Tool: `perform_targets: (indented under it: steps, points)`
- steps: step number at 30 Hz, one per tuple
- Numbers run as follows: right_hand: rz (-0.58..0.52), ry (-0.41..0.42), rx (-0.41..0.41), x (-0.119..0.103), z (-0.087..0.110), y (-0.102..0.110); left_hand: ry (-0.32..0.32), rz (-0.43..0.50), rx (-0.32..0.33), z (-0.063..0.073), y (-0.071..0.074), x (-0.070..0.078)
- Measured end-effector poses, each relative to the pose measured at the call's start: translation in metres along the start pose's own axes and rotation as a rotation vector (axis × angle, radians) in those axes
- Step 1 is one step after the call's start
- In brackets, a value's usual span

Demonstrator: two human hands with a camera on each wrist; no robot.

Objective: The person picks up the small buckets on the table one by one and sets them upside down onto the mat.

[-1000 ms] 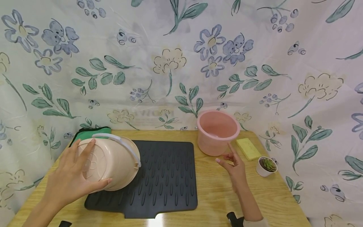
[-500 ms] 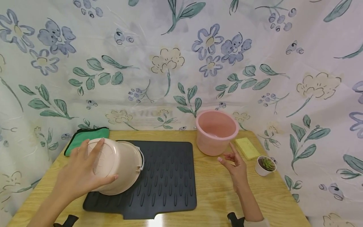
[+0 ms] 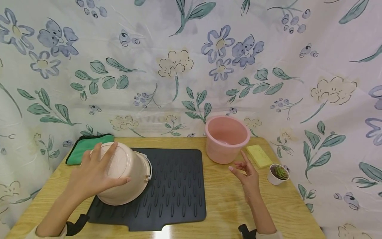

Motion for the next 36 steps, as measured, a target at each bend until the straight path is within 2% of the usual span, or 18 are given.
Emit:
perform_targets:
  steps: [12,23,30,36]
  points:
    - [0.02,-0.015,0.011,0.004,-0.001,-0.003,0.002,0.009,-0.04,-0.013,-0.007,0.0]
    - [0.012,-0.007,0.025,0.008,-0.002,-0.003,0.048,0.04,-0.095,-0.027,-0.02,-0.008]
    - [0.025,-0.031,0.028,0.01,0.0,-0.001,0.063,0.06,-0.135,-0.031,-0.023,-0.008]
    - [0.027,-0.029,0.022,0.009,0.0,-0.003,0.058,0.061,-0.135,-0.033,-0.024,-0.007]
Point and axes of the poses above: each hand's wrist, its own z-axis away from the middle knuckle, its own y-axis out of the back of the hand, x = y × z, the point moved 7 cm from there along -z, towards the middle knuckle, and after that the axes turned 2 degrees about z, right-handed, at the moved point
